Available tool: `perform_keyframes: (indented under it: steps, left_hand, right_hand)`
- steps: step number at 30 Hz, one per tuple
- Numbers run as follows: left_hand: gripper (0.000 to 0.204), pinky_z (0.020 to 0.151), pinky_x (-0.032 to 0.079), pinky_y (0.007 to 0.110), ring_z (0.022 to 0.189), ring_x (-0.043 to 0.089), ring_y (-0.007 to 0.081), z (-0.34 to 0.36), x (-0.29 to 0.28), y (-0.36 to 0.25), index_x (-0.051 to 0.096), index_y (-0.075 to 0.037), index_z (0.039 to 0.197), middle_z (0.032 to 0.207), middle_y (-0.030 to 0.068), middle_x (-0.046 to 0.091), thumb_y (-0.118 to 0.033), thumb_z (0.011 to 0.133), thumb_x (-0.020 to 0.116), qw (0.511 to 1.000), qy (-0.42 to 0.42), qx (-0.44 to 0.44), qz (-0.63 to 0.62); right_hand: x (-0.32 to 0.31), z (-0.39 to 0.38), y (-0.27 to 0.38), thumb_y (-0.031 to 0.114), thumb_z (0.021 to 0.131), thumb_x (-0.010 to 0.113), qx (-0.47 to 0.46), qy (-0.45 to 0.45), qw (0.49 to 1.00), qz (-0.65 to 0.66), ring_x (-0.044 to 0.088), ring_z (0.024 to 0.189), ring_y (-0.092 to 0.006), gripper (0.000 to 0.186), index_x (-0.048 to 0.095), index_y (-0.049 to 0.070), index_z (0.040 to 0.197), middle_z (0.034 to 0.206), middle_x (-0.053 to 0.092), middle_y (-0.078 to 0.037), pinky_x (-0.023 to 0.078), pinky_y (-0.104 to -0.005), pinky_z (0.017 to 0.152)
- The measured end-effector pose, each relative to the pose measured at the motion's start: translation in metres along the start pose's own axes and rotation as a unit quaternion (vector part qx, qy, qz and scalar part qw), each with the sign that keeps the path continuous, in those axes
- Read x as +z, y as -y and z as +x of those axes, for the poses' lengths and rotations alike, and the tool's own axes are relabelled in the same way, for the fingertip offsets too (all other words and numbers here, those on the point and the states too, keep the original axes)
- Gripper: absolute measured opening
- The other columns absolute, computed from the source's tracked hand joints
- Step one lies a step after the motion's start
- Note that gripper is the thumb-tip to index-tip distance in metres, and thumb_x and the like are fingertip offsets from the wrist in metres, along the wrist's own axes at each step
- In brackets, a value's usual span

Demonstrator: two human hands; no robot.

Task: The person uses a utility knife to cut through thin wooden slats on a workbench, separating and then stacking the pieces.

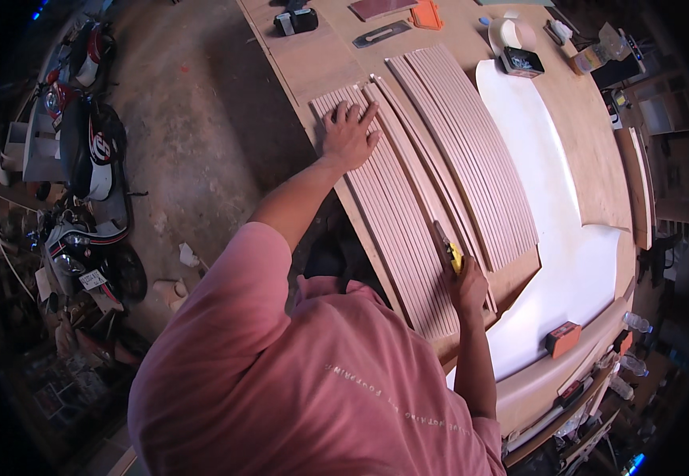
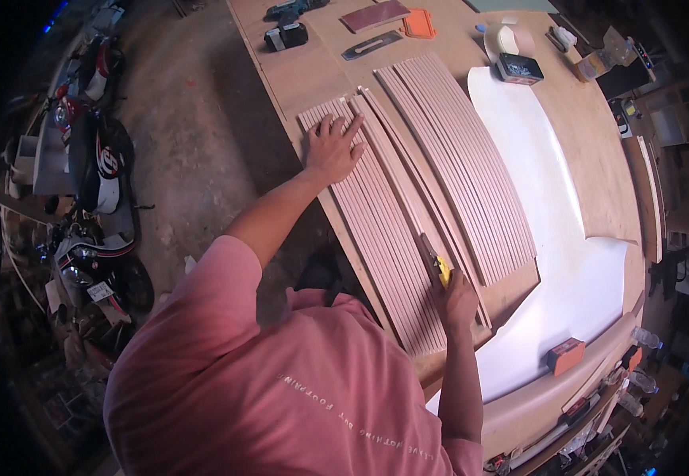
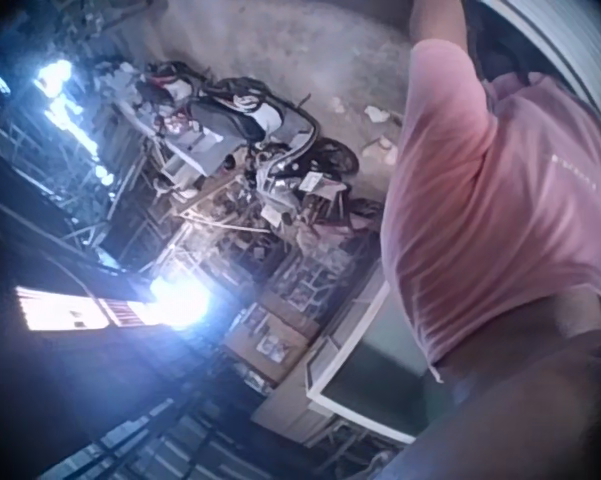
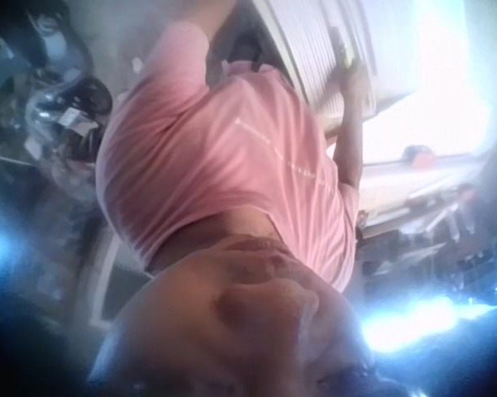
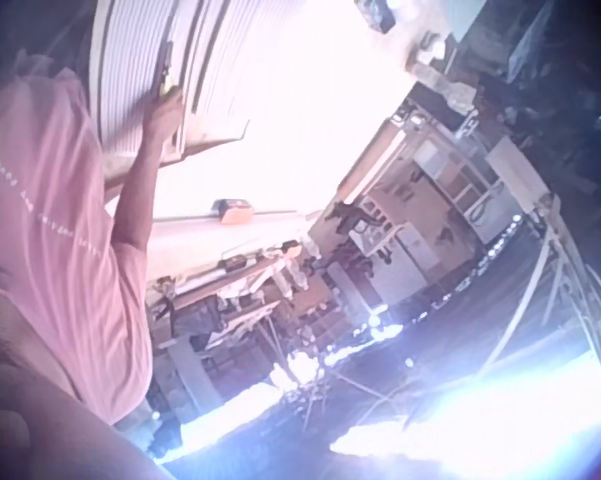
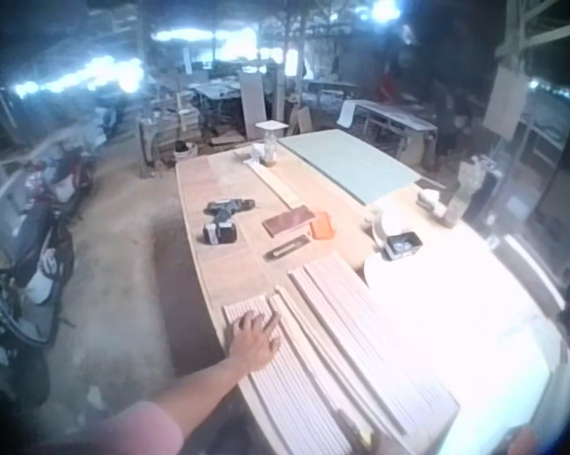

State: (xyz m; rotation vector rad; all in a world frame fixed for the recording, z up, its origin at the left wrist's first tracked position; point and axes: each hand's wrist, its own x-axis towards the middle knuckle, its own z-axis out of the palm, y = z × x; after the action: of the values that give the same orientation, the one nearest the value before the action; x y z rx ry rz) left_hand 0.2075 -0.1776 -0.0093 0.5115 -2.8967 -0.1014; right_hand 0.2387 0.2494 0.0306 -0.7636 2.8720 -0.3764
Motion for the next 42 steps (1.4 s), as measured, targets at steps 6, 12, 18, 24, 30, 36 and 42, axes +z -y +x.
perform_keyframes:
  steps: [6,12,18,24,30,36,42]
  left_hand:
    - [0.067,0.115,0.026,0.057,0.141,0.038,0.0350,0.000,0.003,0.003,0.045,-0.016,0.155,0.144,0.0128,0.052,-0.050,0.098,0.057,0.998,-0.030,-0.012,-0.046]
    - [0.068,0.114,0.026,0.057,0.139,0.038,0.0344,0.001,-0.003,0.001,0.045,-0.010,0.152,0.143,0.0131,0.052,-0.049,0.098,0.057,0.998,-0.036,0.002,-0.041]
    - [0.072,0.120,0.027,0.050,0.143,0.039,0.0321,-0.002,-0.001,0.012,0.043,-0.002,0.152,0.148,0.0127,0.050,-0.045,0.098,0.061,0.993,-0.060,-0.028,-0.101]
    - [0.061,0.119,0.031,0.050,0.143,0.039,0.0309,-0.002,-0.010,0.019,0.052,-0.007,0.145,0.146,0.0086,0.051,-0.038,0.094,0.065,0.986,-0.033,-0.019,-0.161]
    - [0.061,0.121,0.030,0.048,0.145,0.040,0.0311,-0.006,-0.008,0.027,0.057,-0.006,0.138,0.146,0.0094,0.052,-0.023,0.082,0.076,0.978,-0.054,-0.013,-0.202]
    - [0.063,0.121,0.030,0.047,0.144,0.041,0.0302,-0.007,-0.004,0.032,0.059,-0.006,0.139,0.145,0.0087,0.053,-0.019,0.080,0.076,0.969,-0.072,-0.022,-0.233]
    - [0.055,0.120,0.031,0.049,0.143,0.041,0.0331,-0.006,0.001,0.031,0.062,-0.003,0.133,0.144,0.0107,0.054,-0.021,0.083,0.074,0.965,-0.098,-0.018,-0.242]
  right_hand:
    - [-0.009,0.001,-0.008,0.029,0.087,0.075,0.030,-0.032,0.999,-0.025,0.067,0.074,-0.0468,0.033,0.057,0.004,0.101,0.083,0.068,-0.023,0.052,-0.0568,0.064]
    - [-0.008,0.007,-0.001,0.023,0.087,0.076,0.055,-0.050,0.996,-0.045,0.066,0.082,-0.0431,0.030,0.057,0.005,0.103,0.090,0.065,-0.019,0.052,-0.0536,0.068]
    - [-0.016,0.058,0.057,0.022,0.096,0.070,0.019,-0.042,0.990,0.135,0.062,0.082,-0.0478,0.034,0.054,0.000,0.116,0.092,0.060,-0.025,0.048,-0.0533,0.070]
    - [0.002,0.185,0.157,0.014,0.103,0.056,-0.078,0.099,0.939,0.319,0.066,0.067,-0.0453,0.029,0.044,-0.001,0.125,0.076,0.063,-0.027,0.048,-0.0513,0.059]
    - [0.024,0.276,0.219,0.017,0.100,0.058,-0.168,0.042,0.965,0.198,0.067,0.078,-0.0539,0.030,0.049,-0.006,0.117,0.082,0.067,-0.034,0.052,-0.0601,0.065]
    - [0.032,0.297,0.239,0.016,0.100,0.057,-0.140,0.075,0.977,0.144,0.067,0.081,-0.0553,0.029,0.054,-0.008,0.115,0.084,0.066,-0.037,0.052,-0.0607,0.067]
    - [0.044,0.311,0.229,0.018,0.100,0.057,-0.218,0.073,0.969,0.085,0.071,0.076,-0.0494,0.030,0.050,-0.010,0.110,0.079,0.068,-0.033,0.057,-0.0542,0.063]
